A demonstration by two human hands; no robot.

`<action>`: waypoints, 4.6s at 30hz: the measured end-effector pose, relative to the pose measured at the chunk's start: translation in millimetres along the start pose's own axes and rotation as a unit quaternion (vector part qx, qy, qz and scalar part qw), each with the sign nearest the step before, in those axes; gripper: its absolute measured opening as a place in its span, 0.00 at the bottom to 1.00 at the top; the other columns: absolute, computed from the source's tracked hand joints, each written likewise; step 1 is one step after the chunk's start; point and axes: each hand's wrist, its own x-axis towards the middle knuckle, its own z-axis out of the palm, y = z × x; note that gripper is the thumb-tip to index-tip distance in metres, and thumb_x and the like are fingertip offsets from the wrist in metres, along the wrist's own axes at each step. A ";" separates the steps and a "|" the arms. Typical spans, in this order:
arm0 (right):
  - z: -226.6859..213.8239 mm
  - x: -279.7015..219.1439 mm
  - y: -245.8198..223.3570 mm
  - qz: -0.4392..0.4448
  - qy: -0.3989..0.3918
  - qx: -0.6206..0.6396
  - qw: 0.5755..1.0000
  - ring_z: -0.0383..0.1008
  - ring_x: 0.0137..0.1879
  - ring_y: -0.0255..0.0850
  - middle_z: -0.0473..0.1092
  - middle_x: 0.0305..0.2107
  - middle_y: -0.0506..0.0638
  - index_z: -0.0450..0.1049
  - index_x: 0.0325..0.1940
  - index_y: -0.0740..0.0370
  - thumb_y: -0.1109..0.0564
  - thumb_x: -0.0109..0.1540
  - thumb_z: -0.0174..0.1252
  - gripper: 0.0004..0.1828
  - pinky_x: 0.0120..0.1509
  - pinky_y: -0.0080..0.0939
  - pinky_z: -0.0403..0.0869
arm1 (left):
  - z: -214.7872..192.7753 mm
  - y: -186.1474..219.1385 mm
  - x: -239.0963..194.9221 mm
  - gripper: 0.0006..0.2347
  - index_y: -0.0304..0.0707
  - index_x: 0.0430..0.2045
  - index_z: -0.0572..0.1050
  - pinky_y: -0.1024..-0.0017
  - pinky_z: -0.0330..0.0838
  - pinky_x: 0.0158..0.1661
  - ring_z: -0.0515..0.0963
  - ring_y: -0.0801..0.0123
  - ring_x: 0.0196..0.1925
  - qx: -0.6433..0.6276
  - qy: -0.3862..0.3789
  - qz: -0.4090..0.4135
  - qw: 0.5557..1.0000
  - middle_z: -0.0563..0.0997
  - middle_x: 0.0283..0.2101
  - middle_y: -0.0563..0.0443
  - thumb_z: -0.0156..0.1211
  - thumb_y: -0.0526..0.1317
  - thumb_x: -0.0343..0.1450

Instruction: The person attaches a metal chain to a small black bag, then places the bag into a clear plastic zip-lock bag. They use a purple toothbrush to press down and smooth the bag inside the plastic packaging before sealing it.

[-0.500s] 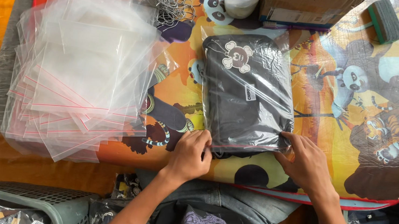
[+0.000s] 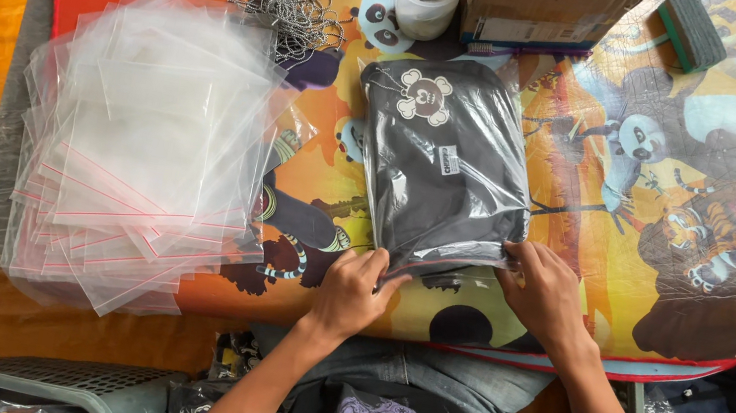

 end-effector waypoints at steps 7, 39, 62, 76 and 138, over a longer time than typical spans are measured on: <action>-5.5 1.7 3.4 -0.017 0.002 0.073 0.997 0.74 0.28 0.51 0.69 0.21 0.54 0.74 0.42 0.61 0.60 0.57 0.65 0.11 0.33 0.49 0.74 | 2.8 -5.2 -5.6 0.18 0.48 0.13 0.58 0.74 0.69 0.24 0.74 0.61 0.17 0.013 0.043 -0.030 0.999 0.63 0.12 0.55 0.68 0.36 0.64; 0.5 -9.4 6.1 -0.167 0.121 -0.025 0.978 0.65 0.22 0.44 0.63 0.18 0.50 0.80 0.32 0.60 0.62 0.63 0.58 0.07 0.27 0.39 0.68 | 18.1 -4.4 -2.5 0.10 0.52 0.13 0.64 0.73 0.66 0.23 0.72 0.67 0.13 0.128 0.052 0.055 0.989 0.64 0.11 0.59 0.59 0.37 0.63; -56.5 10.6 -15.5 -0.141 0.079 0.019 0.987 0.72 0.57 0.60 0.73 0.49 0.56 0.81 0.44 0.52 0.47 0.59 0.59 0.14 0.61 0.58 0.67 | -76.1 28.2 48.4 0.14 0.39 0.25 0.71 0.55 0.68 0.33 0.80 0.45 0.29 0.037 -0.224 0.053 0.972 0.74 0.23 0.43 0.59 0.50 0.67; 6.7 261.8 -22.0 -0.211 -0.033 0.057 0.975 0.73 0.41 0.60 0.73 0.32 0.59 0.77 0.39 0.61 0.54 0.60 0.65 0.09 0.43 0.57 0.71 | -29.5 -45.3 158.5 0.05 0.45 0.30 0.72 0.63 0.73 0.46 0.78 0.57 0.41 -0.118 -0.052 0.047 0.991 0.73 0.31 0.54 0.62 0.40 0.69; -40.9 196.0 -32.3 -0.057 -0.061 0.190 0.978 0.73 0.30 0.64 0.72 0.23 0.60 0.75 0.39 0.63 0.63 0.67 0.53 0.05 0.38 0.58 0.70 | -4.9 -11.6 109.8 0.05 0.44 0.41 0.76 0.66 0.76 0.46 0.82 0.60 0.46 -0.237 -0.011 -0.052 0.970 0.80 0.39 0.52 0.57 0.38 0.73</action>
